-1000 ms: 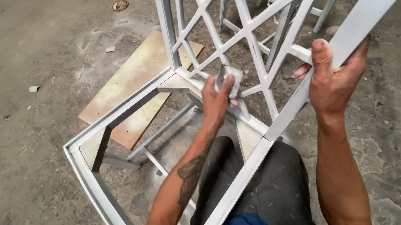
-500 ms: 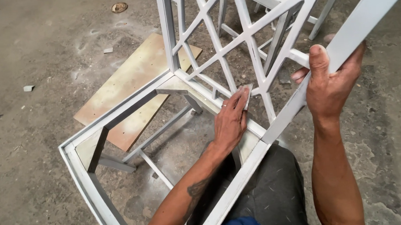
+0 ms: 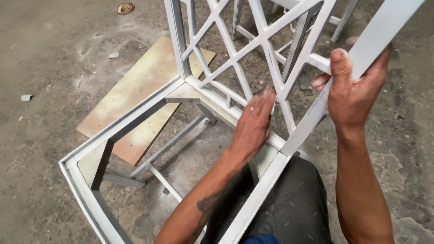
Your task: Sanding the white-painted wooden frame of a chair using sandpaper to prepare the surface.
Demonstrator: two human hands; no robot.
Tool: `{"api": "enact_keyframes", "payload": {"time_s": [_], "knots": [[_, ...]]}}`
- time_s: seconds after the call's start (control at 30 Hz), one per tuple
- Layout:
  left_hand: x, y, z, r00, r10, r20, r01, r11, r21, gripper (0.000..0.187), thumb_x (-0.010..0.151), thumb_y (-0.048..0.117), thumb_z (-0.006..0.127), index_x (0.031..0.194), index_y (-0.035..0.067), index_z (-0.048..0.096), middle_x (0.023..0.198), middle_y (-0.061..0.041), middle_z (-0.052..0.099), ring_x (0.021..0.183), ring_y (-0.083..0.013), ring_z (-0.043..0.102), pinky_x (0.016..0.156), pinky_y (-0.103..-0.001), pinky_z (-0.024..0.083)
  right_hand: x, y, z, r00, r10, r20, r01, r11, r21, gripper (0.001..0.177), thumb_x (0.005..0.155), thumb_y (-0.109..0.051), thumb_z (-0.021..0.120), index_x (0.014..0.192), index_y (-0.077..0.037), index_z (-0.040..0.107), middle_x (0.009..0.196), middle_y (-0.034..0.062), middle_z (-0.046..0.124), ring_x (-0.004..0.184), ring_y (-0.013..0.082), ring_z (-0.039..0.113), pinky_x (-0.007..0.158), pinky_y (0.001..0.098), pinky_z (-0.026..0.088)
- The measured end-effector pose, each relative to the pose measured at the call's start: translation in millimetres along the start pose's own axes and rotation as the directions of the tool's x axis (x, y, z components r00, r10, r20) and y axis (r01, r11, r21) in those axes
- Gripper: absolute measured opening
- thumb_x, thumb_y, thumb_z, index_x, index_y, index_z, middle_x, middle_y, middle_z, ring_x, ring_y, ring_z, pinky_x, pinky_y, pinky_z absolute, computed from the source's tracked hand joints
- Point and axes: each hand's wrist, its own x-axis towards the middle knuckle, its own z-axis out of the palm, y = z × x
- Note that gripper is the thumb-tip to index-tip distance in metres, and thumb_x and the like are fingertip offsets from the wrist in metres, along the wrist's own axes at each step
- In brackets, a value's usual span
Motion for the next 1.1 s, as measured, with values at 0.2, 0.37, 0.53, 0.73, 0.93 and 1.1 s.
{"api": "enact_keyframes", "payload": {"time_s": [0.2, 0.37, 0.53, 0.73, 0.93, 1.1], "knots": [[-6, 7, 1, 0.999, -0.051, 0.007, 0.051, 0.983, -0.175, 0.067, 0.095, -0.014, 0.036, 0.159, 0.001, 0.023, 0.166, -0.024, 0.025, 0.156, -0.0369, 0.029, 0.131, -0.052, 0.021, 0, 1, 0, 1.0, -0.007, -0.01, 0.007, 1.0, -0.012, 0.03, 0.119, -0.015, 0.055, 0.136, 0.001, 0.037, 0.108, 0.0149, 0.044, 0.069, 0.0254, 0.065, 0.058, 0.0326, 0.066], [-15, 4, 7, 0.997, -0.052, -0.05, 0.041, 0.98, -0.194, 0.086, 0.082, -0.024, 0.035, 0.161, 0.003, 0.018, 0.166, -0.027, 0.027, 0.155, -0.0434, 0.031, 0.131, -0.052, 0.025, -7, 7, -3, 1.0, 0.001, 0.01, -0.001, 1.0, -0.028, 0.035, 0.122, -0.014, 0.054, 0.147, -0.003, 0.032, 0.113, 0.0161, 0.041, 0.074, 0.0262, 0.065, 0.064, 0.0351, 0.068], [-6, 28, 3, 0.985, -0.134, -0.108, 0.109, 0.971, -0.211, 0.081, 0.086, -0.024, 0.036, 0.161, 0.005, 0.021, 0.164, -0.029, 0.029, 0.151, -0.0451, 0.038, 0.126, -0.059, 0.033, -1, 5, 1, 1.0, 0.013, -0.006, -0.013, 1.0, -0.021, 0.031, 0.119, -0.017, 0.056, 0.136, 0.001, 0.036, 0.106, 0.014, 0.041, 0.069, 0.0255, 0.064, 0.058, 0.0336, 0.066], [-14, 13, 24, 0.963, -0.088, -0.256, 0.064, 0.993, -0.1, 0.092, 0.075, -0.025, 0.042, 0.16, 0.006, 0.026, 0.162, -0.023, 0.038, 0.153, -0.0384, 0.038, 0.131, -0.054, 0.029, 0, 2, -1, 1.0, -0.01, -0.015, 0.01, 1.0, -0.015, 0.038, 0.121, -0.016, 0.056, 0.147, -0.001, 0.034, 0.109, 0.0161, 0.043, 0.069, 0.0243, 0.063, 0.063, 0.0343, 0.067], [-22, 21, 23, 0.978, -0.126, -0.168, 0.122, 0.992, -0.028, 0.089, 0.086, -0.024, 0.036, 0.164, 0.01, 0.011, 0.171, -0.016, 0.02, 0.161, -0.0322, 0.02, 0.136, -0.05, 0.013, -1, 7, -2, 1.0, -0.003, -0.017, 0.002, 1.0, -0.017, 0.038, 0.123, -0.015, 0.057, 0.15, -0.004, 0.033, 0.11, 0.0167, 0.042, 0.069, 0.0266, 0.065, 0.063, 0.0353, 0.069], [-25, 30, 37, 0.987, -0.131, -0.098, 0.119, 0.986, -0.119, 0.098, 0.083, -0.027, 0.031, 0.165, 0.013, -0.005, 0.173, -0.016, -0.001, 0.161, -0.0377, 0.006, 0.134, -0.05, 0.01, -2, -2, 0, 1.0, -0.027, -0.001, 0.027, 0.999, -0.024, 0.025, 0.12, -0.018, 0.057, 0.127, 0.0, 0.04, 0.111, 0.015, 0.044, 0.069, 0.0263, 0.064, 0.059, 0.0339, 0.065]]}}
